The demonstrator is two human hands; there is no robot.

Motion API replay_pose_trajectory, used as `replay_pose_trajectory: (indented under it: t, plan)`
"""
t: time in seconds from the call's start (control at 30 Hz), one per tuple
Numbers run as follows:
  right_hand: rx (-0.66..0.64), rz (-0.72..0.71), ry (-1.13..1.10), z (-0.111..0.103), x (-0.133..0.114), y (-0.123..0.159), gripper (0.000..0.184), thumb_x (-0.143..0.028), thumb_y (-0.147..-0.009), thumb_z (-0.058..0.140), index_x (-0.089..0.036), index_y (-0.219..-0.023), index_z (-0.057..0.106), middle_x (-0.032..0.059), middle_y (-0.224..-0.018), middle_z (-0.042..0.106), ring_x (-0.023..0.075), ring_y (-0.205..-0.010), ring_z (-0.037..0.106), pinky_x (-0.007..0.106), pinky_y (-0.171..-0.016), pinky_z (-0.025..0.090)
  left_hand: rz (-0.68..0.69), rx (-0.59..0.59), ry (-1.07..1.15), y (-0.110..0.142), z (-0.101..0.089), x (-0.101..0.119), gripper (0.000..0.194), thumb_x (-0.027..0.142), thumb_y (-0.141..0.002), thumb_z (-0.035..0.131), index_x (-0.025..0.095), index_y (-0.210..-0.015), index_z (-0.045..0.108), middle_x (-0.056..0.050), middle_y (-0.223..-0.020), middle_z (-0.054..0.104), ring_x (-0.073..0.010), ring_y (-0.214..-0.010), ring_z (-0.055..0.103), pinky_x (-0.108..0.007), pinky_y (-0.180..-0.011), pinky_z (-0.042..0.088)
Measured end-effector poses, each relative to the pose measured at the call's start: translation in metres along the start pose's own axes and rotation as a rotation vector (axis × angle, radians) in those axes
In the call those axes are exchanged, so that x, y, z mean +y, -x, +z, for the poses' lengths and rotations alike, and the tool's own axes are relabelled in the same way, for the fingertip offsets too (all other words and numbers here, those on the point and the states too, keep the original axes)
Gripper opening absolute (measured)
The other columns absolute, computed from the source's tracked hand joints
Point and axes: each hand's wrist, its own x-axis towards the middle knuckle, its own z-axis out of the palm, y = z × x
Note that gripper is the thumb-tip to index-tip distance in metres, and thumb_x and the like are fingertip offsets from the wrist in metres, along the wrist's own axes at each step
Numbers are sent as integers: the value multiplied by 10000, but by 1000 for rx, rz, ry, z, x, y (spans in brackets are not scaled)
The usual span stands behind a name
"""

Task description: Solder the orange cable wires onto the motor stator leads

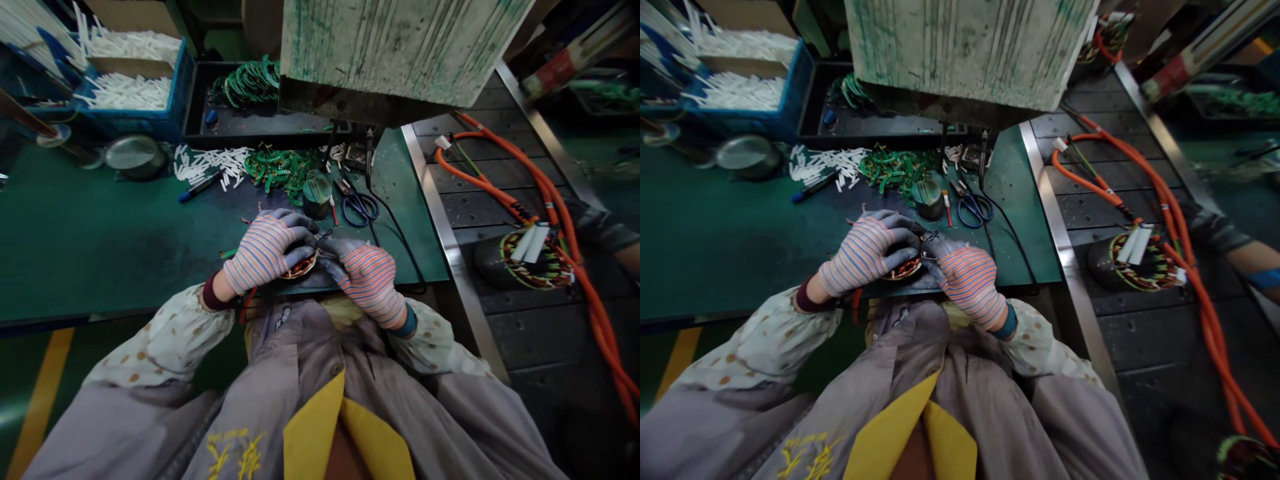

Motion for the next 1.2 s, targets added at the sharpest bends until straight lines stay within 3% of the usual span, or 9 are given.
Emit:
replay_pose_trajectory:
  t: [0.17, 0.23, 0.37, 0.6, 0.77, 0.9, 0.97, 1.1, 1.2]
  plan:
    - [146, 56, -16, -12, 13, 14, 403, -543, -1117, 695, -267, -1352, 869, 120, -1018, 886, 322, -913, 793, 413, -833, 570, -5, -2, 10, 0, 2, 1, 373, 484, -1165, 626, 218, -1179, 888, -138, -1292, 843, -390, -1250, 725, -563, -1137, 533]
    - [125, 64, -62, -12, 13, 13, 431, -569, -1128, 689, -257, -1373, 858, 131, -1099, 900, 325, -972, 817, 416, -881, 596, -13, -11, 6, 0, 2, 1, 363, 476, -1161, 630, 225, -1188, 891, -138, -1286, 841, -388, -1249, 723, -563, -1140, 531]
    - [23, 46, -125, 0, 2, -2, 397, -592, -1116, 699, -254, -1191, 892, 119, -961, 887, 327, -889, 825, 429, -874, 629, -27, -7, -11, 1, 0, 2, 348, 474, -1154, 645, 230, -1194, 891, -133, -1304, 839, -391, -1266, 719, -562, -1146, 531]
    - [141, 176, -576, -16, 21, 7, 413, -639, -1144, 703, -285, -1244, 891, 91, -1172, 936, 312, -1069, 899, 459, -1039, 715, -3, 14, 40, 1, 8, -3, 339, 483, -1152, 659, 223, -1168, 876, -125, -1422, 833, -399, -1299, 739, -579, -1152, 543]
    - [111, 147, -762, -22, 26, 3, 682, -726, -964, 893, -271, -1463, 793, 117, -1369, 903, 328, -1179, 884, 491, -1076, 730, 12, 119, 136, 11, 1, -3, 510, 549, -1187, 603, 196, -1515, 769, -181, -1653, 709, -391, -1501, 682, -556, -1283, 541]
    - [135, 174, -765, -21, 17, -14, 350, -534, -1034, 831, -290, -1284, 811, 68, -1184, 911, 278, -1006, 869, 438, -957, 737, -160, 273, 46, 26, -23, 1, 552, 546, -1238, 486, 233, -1639, 700, -154, -1720, 647, -377, -1599, 605, -556, -1386, 476]
    - [140, 130, -697, -21, 15, -30, 247, -464, -1058, 776, -290, -1227, 826, 69, -1141, 895, 286, -1035, 851, 458, -1020, 717, -217, 257, -2, 27, -30, -1, 517, 527, -1240, 466, 263, -1580, 753, -127, -1678, 675, -378, -1585, 603, -570, -1414, 439]
    - [4, -108, -518, -10, 10, -66, 287, -407, -1036, 764, -262, -1258, 876, 126, -1320, 834, 365, -1312, 762, 543, -1227, 613, -182, 164, -12, 19, -25, -13, 529, 528, -1216, 476, 233, -1488, 820, -143, -1660, 691, -428, -1598, 566, -670, -1416, 392]
    - [-48, -161, -525, 2, 5, -80, 300, -412, -975, 834, -247, -1218, 892, 138, -1356, 798, 398, -1321, 715, 570, -1229, 585, -152, 115, 41, 11, -19, -18, 569, 533, -1201, 459, 198, -1468, 832, -173, -1691, 676, -434, -1599, 573, -679, -1413, 384]
